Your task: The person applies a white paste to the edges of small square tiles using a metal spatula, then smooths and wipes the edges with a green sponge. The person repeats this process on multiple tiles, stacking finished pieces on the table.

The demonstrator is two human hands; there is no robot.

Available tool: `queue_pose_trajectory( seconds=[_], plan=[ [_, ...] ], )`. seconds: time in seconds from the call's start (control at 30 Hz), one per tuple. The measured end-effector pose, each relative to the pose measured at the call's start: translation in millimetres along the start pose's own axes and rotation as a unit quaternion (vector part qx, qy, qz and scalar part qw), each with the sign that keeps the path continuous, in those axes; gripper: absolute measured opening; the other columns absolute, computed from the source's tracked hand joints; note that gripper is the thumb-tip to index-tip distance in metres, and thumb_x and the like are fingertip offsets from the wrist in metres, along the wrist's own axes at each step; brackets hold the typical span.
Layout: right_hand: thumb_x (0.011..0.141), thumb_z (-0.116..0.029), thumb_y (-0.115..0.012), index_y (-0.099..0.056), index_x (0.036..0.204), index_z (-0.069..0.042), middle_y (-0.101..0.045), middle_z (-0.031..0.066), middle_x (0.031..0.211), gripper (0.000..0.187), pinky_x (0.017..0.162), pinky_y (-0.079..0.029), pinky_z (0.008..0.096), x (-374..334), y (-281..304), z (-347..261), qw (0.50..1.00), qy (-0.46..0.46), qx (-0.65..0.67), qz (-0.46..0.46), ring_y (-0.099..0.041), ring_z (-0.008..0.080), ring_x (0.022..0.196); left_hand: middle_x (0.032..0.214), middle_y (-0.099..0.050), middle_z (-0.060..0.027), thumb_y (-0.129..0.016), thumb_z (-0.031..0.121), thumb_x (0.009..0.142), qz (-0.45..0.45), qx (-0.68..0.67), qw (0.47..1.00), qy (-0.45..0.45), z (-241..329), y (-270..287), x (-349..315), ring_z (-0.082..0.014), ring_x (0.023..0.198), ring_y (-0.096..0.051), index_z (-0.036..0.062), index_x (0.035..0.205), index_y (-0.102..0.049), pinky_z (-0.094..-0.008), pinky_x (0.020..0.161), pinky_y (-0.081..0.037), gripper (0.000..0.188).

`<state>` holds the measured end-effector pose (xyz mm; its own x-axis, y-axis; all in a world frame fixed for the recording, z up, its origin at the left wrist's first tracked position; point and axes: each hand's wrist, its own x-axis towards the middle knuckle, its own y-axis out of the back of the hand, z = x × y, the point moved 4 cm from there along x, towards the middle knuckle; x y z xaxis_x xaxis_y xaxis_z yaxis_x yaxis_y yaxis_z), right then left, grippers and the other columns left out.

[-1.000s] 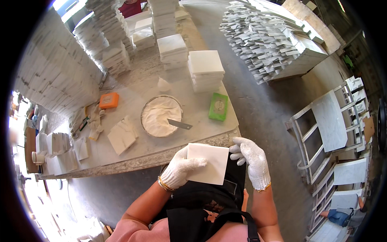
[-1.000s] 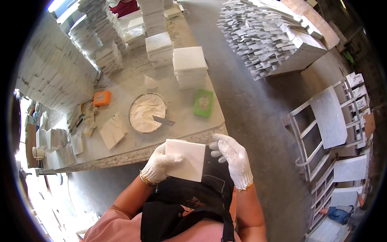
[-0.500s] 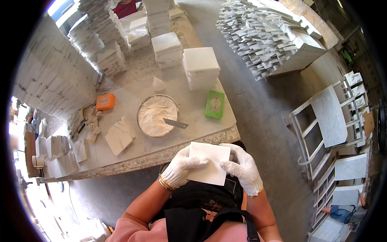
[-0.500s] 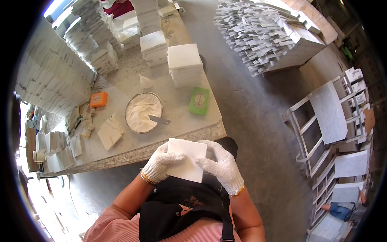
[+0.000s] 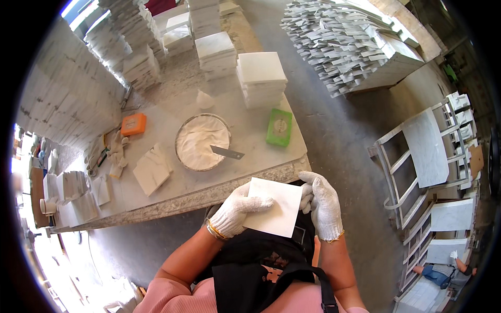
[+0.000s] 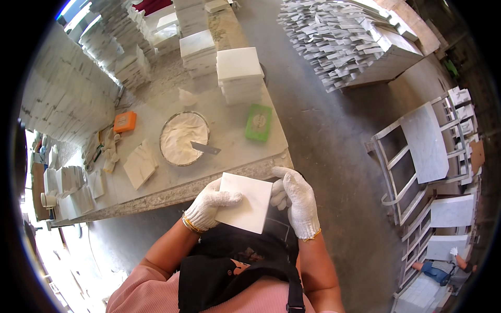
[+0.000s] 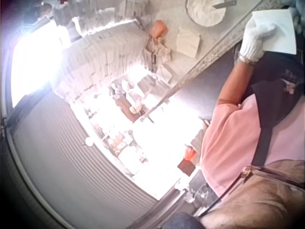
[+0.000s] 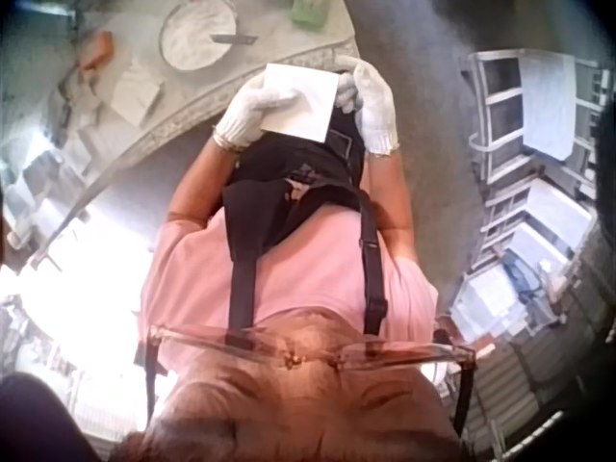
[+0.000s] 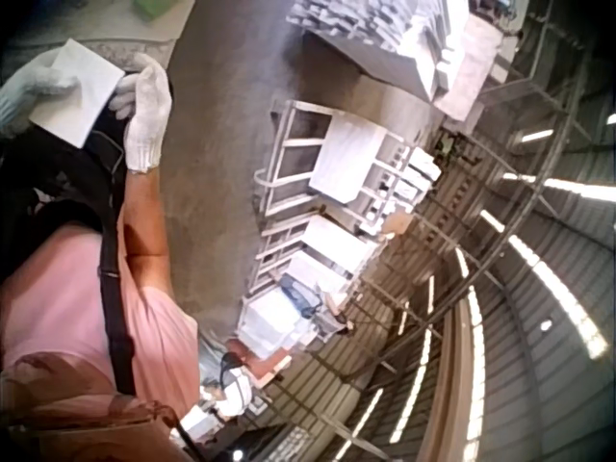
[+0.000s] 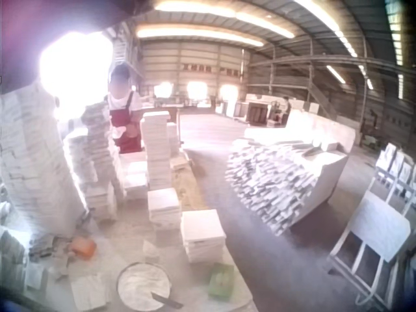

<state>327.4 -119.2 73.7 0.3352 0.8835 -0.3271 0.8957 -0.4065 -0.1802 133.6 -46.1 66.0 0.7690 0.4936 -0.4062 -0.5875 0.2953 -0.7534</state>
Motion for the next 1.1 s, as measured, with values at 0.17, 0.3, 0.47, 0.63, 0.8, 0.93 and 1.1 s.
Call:
queue_pose_trajectory(
  seconds=[0.17, 0.3, 0.47, 0.63, 0.8, 0.93, 1.1],
  plan=[
    [0.105, -0.046, -0.048, -0.061, 0.125, 0.003, -0.070, 0.0042, 0.085, 0.054, 0.052, -0.040, 0.0203, 0.7, -3.2, 7.2, 0.999, -0.021, 0.035, -0.012, -0.060, 0.0073, 0.064, 0.117, -0.068, -0.0131, -0.077, 0.016, 0.083, 0.017, 0.034, 0.999, -0.005, 3.1, -5.2, -0.2, -0.0210, 0.102, -0.068, -0.0057, 0.129, -0.058, -0.0373, 0.091, -0.055, 0.054],
    [0.105, -0.046, -0.048, -0.062, 0.125, 0.002, -0.070, 0.0035, 0.085, 0.054, 0.054, -0.040, 0.0209, 1.1, -1.7, 9.6, 0.998, -0.019, 0.042, -0.032, -0.060, 0.0071, 0.065, 0.117, -0.068, -0.0117, -0.077, 0.015, 0.084, 0.021, 0.056, 0.998, -0.004, 1.7, -4.0, 0.8, -0.0196, 0.103, -0.067, -0.0038, 0.128, -0.058, -0.0362, 0.091, -0.055, 0.052],
    [0.105, -0.037, -0.054, -0.064, 0.124, 0.001, -0.069, 0.0012, 0.088, 0.043, 0.064, -0.044, 0.0219, 5.8, -18.5, -6.3, 0.997, -0.050, 0.002, -0.050, -0.057, 0.0061, 0.072, 0.117, -0.068, -0.0077, -0.077, 0.017, 0.087, 0.020, 0.175, 0.984, -0.036, -2.0, -1.2, 3.5, -0.0147, 0.103, -0.065, 0.0005, 0.129, -0.059, -0.0322, 0.091, -0.054, 0.048],
    [0.101, -0.024, -0.059, -0.066, 0.123, -0.001, -0.070, 0.0029, 0.093, 0.033, 0.066, -0.045, 0.0229, 6.2, -26.7, -10.0, 0.991, 0.006, -0.128, -0.037, -0.058, 0.0072, 0.076, 0.113, -0.069, -0.0046, -0.078, 0.018, 0.088, 0.028, 0.236, 0.970, -0.048, 0.8, -5.9, -2.9, -0.0105, 0.102, -0.063, 0.0022, 0.128, -0.061, -0.0297, 0.090, -0.053, 0.046],
    [0.096, -0.020, -0.056, -0.061, 0.125, 0.005, -0.071, 0.0070, 0.090, 0.039, 0.059, -0.045, 0.0232, -3.4, 3.5, -5.3, 0.995, -0.050, -0.089, 0.015, -0.063, 0.0115, 0.072, 0.115, -0.069, -0.0060, -0.078, 0.018, 0.086, 0.015, 0.214, 0.976, -0.042, 3.3, -6.2, -3.1, -0.0124, 0.105, -0.064, 0.0015, 0.129, -0.061, -0.0314, 0.092, -0.053, 0.049],
    [0.099, -0.030, -0.055, -0.061, 0.125, 0.005, -0.072, 0.0085, 0.092, 0.044, 0.058, -0.046, 0.0226, -16.2, 12.5, 6.2, 0.998, -0.060, -0.002, 0.006, -0.065, 0.0121, 0.071, 0.117, -0.069, -0.0072, -0.077, 0.018, 0.086, 0.003, 0.158, 0.987, -0.029, 3.6, -3.2, 1.9, -0.0142, 0.107, -0.064, 0.0004, 0.130, -0.061, -0.0330, 0.094, -0.052, 0.050],
    [0.096, -0.031, -0.066, -0.064, 0.124, 0.003, -0.070, 0.0043, 0.094, 0.043, 0.061, -0.046, 0.0213, -33.1, -9.4, 0.2, 0.991, -0.073, -0.109, -0.037, -0.061, 0.0067, 0.072, 0.118, -0.067, -0.0083, -0.074, 0.024, 0.090, -0.013, 0.116, 0.993, -0.024, -8.6, 4.5, 12.2, -0.0155, 0.107, -0.063, -0.0005, 0.130, -0.060, -0.0341, 0.095, -0.051, 0.049]
  ],
)
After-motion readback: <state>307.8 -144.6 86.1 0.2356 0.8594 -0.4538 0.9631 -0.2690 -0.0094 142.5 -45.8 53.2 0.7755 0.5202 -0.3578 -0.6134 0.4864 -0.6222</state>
